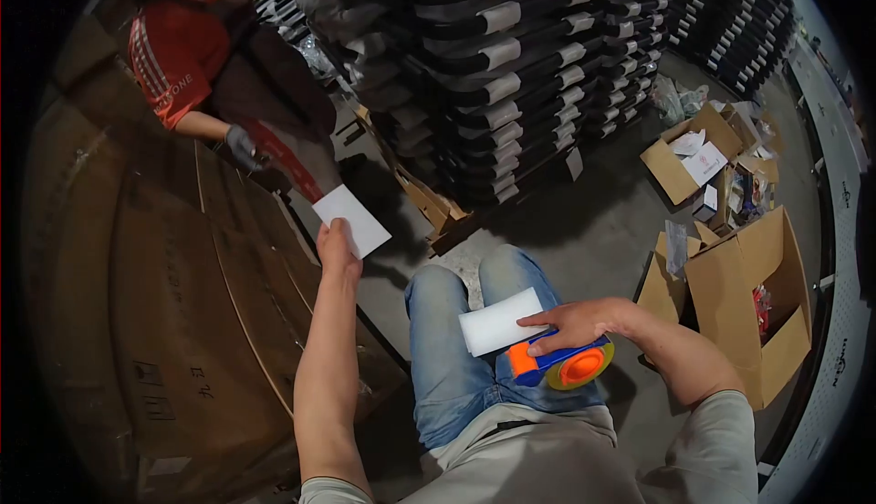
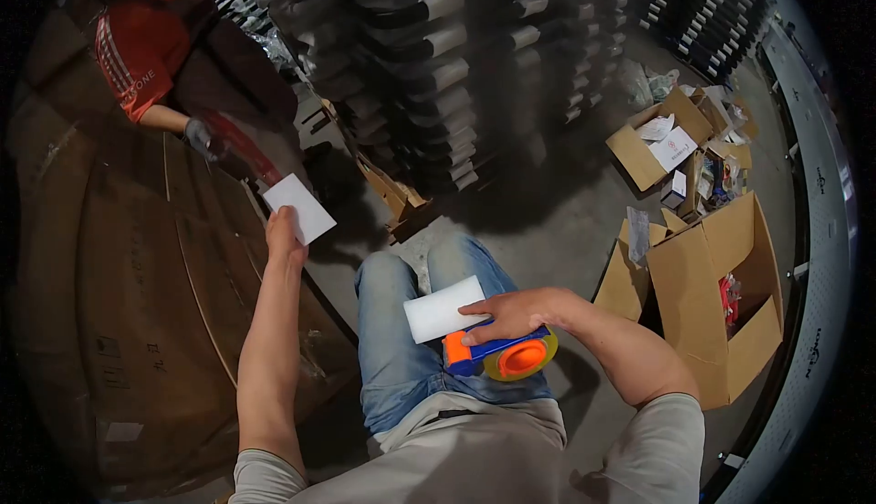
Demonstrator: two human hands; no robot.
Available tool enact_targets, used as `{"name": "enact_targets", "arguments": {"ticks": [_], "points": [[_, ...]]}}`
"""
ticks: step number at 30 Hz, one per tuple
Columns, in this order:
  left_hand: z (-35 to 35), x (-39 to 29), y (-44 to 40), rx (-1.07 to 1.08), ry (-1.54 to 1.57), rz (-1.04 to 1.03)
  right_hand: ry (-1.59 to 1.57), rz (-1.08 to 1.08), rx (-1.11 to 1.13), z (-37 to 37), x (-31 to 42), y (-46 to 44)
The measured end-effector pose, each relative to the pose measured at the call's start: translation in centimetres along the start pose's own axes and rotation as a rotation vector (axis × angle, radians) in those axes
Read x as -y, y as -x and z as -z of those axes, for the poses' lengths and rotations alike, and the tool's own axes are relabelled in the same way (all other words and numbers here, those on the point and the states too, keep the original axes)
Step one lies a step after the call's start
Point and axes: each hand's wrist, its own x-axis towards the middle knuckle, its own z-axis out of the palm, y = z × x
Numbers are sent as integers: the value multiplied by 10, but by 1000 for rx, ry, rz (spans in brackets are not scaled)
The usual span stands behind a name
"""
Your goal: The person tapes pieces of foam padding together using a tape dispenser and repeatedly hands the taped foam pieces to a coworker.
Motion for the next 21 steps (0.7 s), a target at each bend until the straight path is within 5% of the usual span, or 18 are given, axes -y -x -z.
{"name": "enact_targets", "arguments": {"ticks": [21], "points": [[24, -40, -38, -202, 106, -50, 2, -14, 3, 4, -1, 5]]}}
